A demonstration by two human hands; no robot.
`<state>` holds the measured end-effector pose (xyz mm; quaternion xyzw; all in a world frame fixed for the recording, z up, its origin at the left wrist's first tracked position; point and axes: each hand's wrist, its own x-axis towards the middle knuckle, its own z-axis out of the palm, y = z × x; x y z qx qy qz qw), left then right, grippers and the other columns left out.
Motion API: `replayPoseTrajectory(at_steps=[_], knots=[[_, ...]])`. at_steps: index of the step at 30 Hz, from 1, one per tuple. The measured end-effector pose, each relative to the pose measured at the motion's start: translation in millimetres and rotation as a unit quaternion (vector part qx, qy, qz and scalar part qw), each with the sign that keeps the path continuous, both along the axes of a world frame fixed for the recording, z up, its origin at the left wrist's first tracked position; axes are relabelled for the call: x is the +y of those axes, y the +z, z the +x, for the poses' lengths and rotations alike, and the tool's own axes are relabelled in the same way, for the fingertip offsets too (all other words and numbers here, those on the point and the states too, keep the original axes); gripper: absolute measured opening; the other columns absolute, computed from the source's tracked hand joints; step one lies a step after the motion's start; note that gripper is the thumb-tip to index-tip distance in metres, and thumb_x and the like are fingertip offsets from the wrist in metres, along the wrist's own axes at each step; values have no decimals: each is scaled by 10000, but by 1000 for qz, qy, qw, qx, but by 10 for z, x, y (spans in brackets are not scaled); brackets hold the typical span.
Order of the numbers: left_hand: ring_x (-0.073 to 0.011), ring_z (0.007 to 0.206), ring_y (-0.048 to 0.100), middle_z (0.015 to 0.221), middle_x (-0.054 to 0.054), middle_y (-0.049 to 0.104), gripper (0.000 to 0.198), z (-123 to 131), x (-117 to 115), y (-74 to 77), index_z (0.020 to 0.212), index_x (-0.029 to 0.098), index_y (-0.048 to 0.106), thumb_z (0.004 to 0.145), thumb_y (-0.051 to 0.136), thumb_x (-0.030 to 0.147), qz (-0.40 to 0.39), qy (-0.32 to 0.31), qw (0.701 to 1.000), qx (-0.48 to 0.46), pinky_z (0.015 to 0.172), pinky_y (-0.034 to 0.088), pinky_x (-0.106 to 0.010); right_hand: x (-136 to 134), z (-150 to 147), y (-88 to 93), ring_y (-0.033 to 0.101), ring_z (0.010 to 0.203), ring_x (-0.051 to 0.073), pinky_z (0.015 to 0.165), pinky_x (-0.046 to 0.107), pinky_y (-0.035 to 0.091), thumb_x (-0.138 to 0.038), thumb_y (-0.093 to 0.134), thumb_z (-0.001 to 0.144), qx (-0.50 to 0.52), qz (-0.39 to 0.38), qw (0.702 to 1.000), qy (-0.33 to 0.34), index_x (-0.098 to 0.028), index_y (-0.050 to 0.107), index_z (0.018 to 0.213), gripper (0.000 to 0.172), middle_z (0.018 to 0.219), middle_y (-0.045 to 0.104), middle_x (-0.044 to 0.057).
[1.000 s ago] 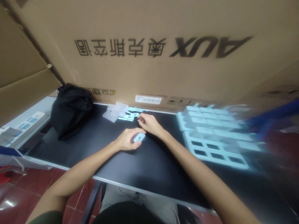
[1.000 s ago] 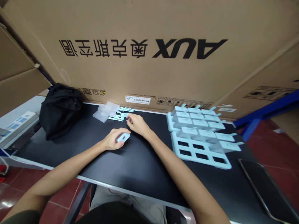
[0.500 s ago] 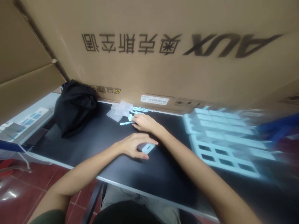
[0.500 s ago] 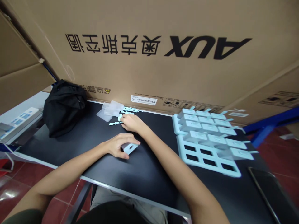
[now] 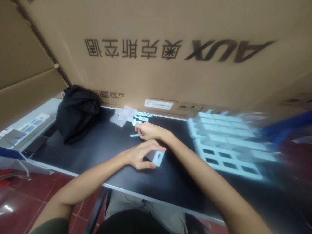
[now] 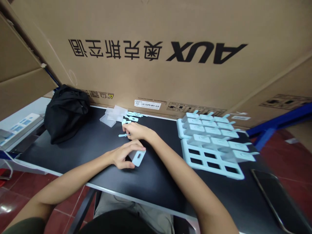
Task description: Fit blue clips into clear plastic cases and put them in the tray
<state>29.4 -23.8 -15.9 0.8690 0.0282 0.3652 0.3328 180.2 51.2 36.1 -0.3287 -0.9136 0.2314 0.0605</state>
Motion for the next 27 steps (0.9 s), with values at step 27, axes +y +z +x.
replayPoseTrajectory(at_steps=[27], knots=[[-232,1166,674,1329,-129,581,535,106,-45,-107,1406,243,486,922,715,255,-165,140,975,-56,904,670,-379,-1125,872,544,591,728,150,675,280,491,-286,670,913,193,108,969,-110,-220,674,1141,238,888,662,29]])
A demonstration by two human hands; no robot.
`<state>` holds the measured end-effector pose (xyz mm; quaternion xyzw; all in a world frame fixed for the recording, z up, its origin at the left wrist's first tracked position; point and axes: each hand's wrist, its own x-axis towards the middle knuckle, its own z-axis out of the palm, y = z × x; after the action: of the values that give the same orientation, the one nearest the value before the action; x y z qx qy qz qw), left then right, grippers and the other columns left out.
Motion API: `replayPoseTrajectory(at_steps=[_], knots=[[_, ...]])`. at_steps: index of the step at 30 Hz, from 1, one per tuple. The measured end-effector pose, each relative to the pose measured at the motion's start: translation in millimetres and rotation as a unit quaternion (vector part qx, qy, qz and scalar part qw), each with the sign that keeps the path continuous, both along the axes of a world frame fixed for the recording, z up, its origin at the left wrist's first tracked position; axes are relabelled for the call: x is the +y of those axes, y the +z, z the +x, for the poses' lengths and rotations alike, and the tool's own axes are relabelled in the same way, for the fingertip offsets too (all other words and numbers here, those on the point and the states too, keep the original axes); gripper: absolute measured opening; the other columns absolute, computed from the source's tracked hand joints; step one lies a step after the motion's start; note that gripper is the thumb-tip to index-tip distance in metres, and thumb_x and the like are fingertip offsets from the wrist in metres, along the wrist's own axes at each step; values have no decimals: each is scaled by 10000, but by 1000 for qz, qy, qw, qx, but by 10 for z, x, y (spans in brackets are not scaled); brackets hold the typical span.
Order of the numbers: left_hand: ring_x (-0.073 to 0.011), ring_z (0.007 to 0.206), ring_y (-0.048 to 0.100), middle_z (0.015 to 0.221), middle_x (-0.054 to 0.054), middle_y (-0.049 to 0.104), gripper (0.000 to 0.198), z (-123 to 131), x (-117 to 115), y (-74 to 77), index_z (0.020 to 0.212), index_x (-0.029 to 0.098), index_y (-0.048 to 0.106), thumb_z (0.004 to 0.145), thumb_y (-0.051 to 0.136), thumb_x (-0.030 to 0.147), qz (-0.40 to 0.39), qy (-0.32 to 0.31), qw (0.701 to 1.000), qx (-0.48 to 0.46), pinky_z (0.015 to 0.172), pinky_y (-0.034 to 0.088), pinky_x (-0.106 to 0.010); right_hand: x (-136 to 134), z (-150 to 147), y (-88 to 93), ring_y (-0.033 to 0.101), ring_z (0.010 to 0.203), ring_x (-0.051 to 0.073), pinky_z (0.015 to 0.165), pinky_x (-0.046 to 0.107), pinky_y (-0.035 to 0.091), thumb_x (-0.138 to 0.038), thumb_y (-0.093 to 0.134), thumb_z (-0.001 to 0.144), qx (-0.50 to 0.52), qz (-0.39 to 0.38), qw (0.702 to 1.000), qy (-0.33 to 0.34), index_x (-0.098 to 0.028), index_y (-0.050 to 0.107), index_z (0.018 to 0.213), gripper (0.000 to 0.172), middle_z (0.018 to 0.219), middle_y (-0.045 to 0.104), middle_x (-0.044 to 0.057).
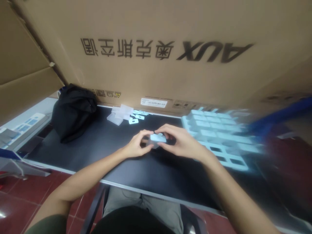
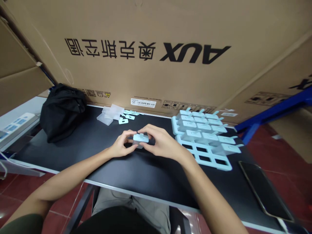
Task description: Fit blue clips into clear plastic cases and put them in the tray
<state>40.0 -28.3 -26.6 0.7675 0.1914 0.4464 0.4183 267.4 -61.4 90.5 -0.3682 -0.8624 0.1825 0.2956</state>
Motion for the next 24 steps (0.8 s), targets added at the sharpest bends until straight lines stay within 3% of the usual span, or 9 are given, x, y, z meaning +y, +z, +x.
replayPoseTrajectory(at_steps=[6,9,13,18,24], knots=[[-232,1220,661,1332,-123,614,686,-1,10,15,1474,268,418,895,785,288,8,-10,1000,7,1045,612,-457,-62,175,167,632,724,164,702,297,512,-238,611,893,-91,-26,995,-13,-226,703,1095,222,945,720,57],[-229,1199,656,1318,-126,631,613,-31,53,58,1445,258,465,913,767,302,33,6,999,36,1037,597,-445,-117,562,303,669,758,198,743,339,538,-264,605,858,-148,-40,986,-68,-244,706,1064,231,974,745,71],[-207,1111,657,1273,-125,634,411,-54,101,67,1344,226,560,965,694,313,57,17,995,77,967,596,-386,-210,1289,379,696,777,248,762,385,550,-280,610,795,-231,-58,956,-173,-233,691,999,224,931,752,96],[-190,1046,650,1224,-116,632,305,-43,106,46,1274,206,598,994,643,319,66,11,990,121,924,591,-358,-305,1922,227,721,795,267,791,389,565,-228,621,766,-285,-93,914,-271,-240,661,966,205,941,758,128],[-176,1002,659,1198,-107,636,246,-49,120,36,1223,197,624,1027,578,337,63,13,991,121,890,594,-340,-356,2148,-5,731,803,278,805,400,576,-303,634,788,-298,-108,900,-298,-254,668,955,177,953,770,130]])
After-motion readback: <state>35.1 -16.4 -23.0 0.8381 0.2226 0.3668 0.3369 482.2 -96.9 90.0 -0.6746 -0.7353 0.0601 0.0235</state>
